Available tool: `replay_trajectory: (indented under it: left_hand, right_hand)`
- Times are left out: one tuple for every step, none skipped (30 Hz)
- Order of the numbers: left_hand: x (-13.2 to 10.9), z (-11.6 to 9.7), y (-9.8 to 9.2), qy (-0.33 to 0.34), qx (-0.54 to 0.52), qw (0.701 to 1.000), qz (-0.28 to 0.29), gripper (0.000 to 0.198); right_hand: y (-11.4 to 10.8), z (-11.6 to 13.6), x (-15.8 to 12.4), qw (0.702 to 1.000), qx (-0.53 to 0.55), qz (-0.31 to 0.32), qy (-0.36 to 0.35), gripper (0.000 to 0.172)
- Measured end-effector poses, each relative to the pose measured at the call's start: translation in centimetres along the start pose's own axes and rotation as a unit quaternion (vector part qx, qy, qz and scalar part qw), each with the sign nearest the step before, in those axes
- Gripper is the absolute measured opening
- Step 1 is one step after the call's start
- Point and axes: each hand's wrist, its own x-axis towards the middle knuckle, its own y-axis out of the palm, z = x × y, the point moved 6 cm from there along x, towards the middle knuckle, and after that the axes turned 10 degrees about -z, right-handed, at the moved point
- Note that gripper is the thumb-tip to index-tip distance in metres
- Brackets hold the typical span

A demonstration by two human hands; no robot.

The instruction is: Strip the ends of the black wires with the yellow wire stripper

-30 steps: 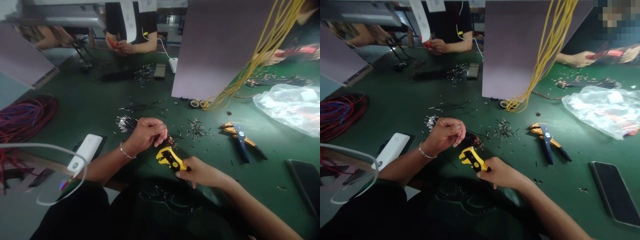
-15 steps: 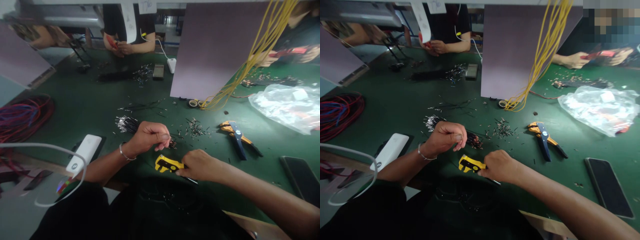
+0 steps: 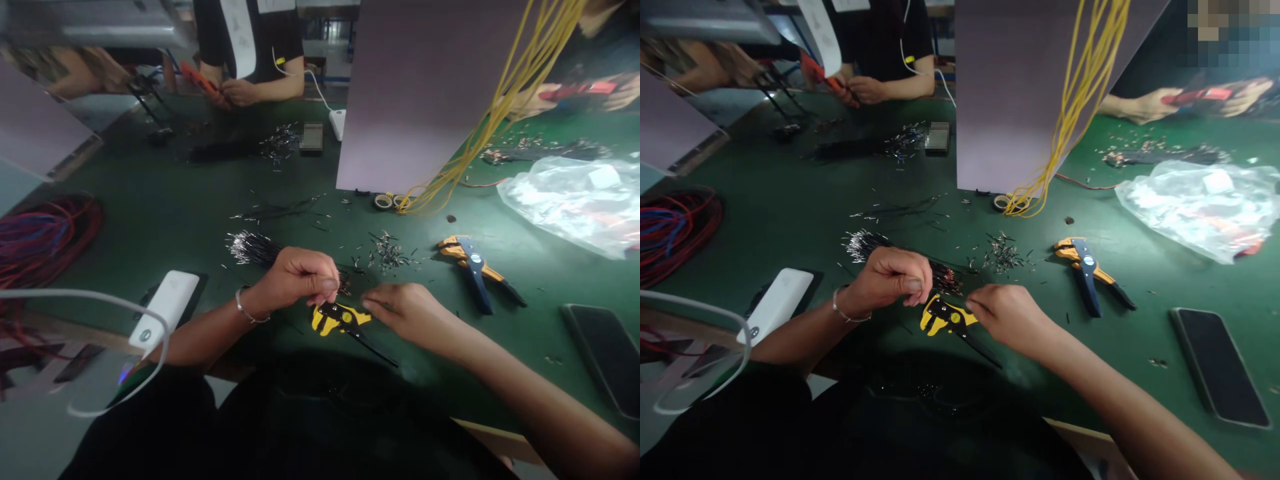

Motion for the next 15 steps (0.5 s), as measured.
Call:
replay_trajectory:
  left_hand:
    - [0.0, 0.0, 0.1, 0.0, 0.001, 1.0, 0.004, 0.027]
    - [0.0, 0.0, 0.2, -0.001, 0.002, 1.0, 0.008, 0.027]
    - [0.0, 0.1, 0.2, -0.005, 0.005, 1.0, 0.012, 0.027]
    - [0.0, 0.1, 0.3, -0.008, 0.008, 1.0, 0.015, 0.027]
    - [0.0, 0.2, 0.4, -0.011, 0.011, 1.0, 0.018, 0.027]
    - [0.0, 0.2, 0.4, -0.012, 0.011, 1.0, 0.021, 0.027]
    - [-0.1, 0.2, 0.5, -0.01, 0.008, 1.0, 0.024, 0.026]
    - [-0.1, 0.2, 0.6, -0.007, 0.003, 1.0, 0.03, 0.026]
    - [-0.1, 0.2, 0.7, -0.006, -0.002, 0.999, 0.035, 0.025]
    - [-0.1, 0.3, 0.7, -0.007, -0.007, 0.999, 0.039, 0.025]
    - [-0.1, 0.4, 0.7, -0.01, -0.009, 0.999, 0.04, 0.024]
    - [-0.1, 0.5, 0.7, -0.016, -0.01, 0.999, 0.037, 0.025]
    - [-0.1, 0.6, 0.6, -0.021, -0.011, 0.999, 0.032, 0.025]
    - [-0.1, 0.7, 0.5, -0.026, -0.014, 0.999, 0.025, 0.026]
    - [0.0, 0.8, 0.5, -0.028, -0.016, 0.999, 0.019, 0.027]
  right_hand:
    - [-0.6, 0.0, 0.1, 0.998, 0.054, -0.038, 0.01, 0.028]
    - [-0.9, -0.1, 0.2, 0.991, 0.11, -0.066, 0.022, 0.03]
    - [-1.1, -0.1, 0.3, 0.982, 0.168, -0.083, 0.037, 0.032]
    - [-1.0, -0.1, 0.5, 0.969, 0.224, -0.086, 0.054, 0.033]
    - [-0.7, 0.0, 0.6, 0.956, 0.273, -0.078, 0.066, 0.034]
    - [-0.3, 0.2, 0.8, 0.945, 0.314, -0.063, 0.073, 0.035]
    - [0.1, 0.4, 1.0, 0.934, 0.347, -0.046, 0.077, 0.035]
    - [0.6, 0.7, 1.2, 0.924, 0.374, -0.029, 0.078, 0.034]
    - [1.0, 0.9, 1.4, 0.914, 0.397, -0.015, 0.08, 0.032]
    - [1.4, 1.1, 1.5, 0.905, 0.418, -0.003, 0.083, 0.031]
    - [1.7, 1.2, 1.6, 0.895, 0.438, 0.003, 0.086, 0.03]
    - [2.0, 1.3, 1.6, 0.886, 0.455, 0.005, 0.089, 0.028]
    - [2.1, 1.3, 1.6, 0.879, 0.468, 0.004, 0.091, 0.027]
    - [2.2, 1.3, 1.6, 0.873, 0.48, 0.001, 0.092, 0.027]
    - [2.3, 1.2, 1.5, 0.867, 0.49, -0.001, 0.093, 0.027]
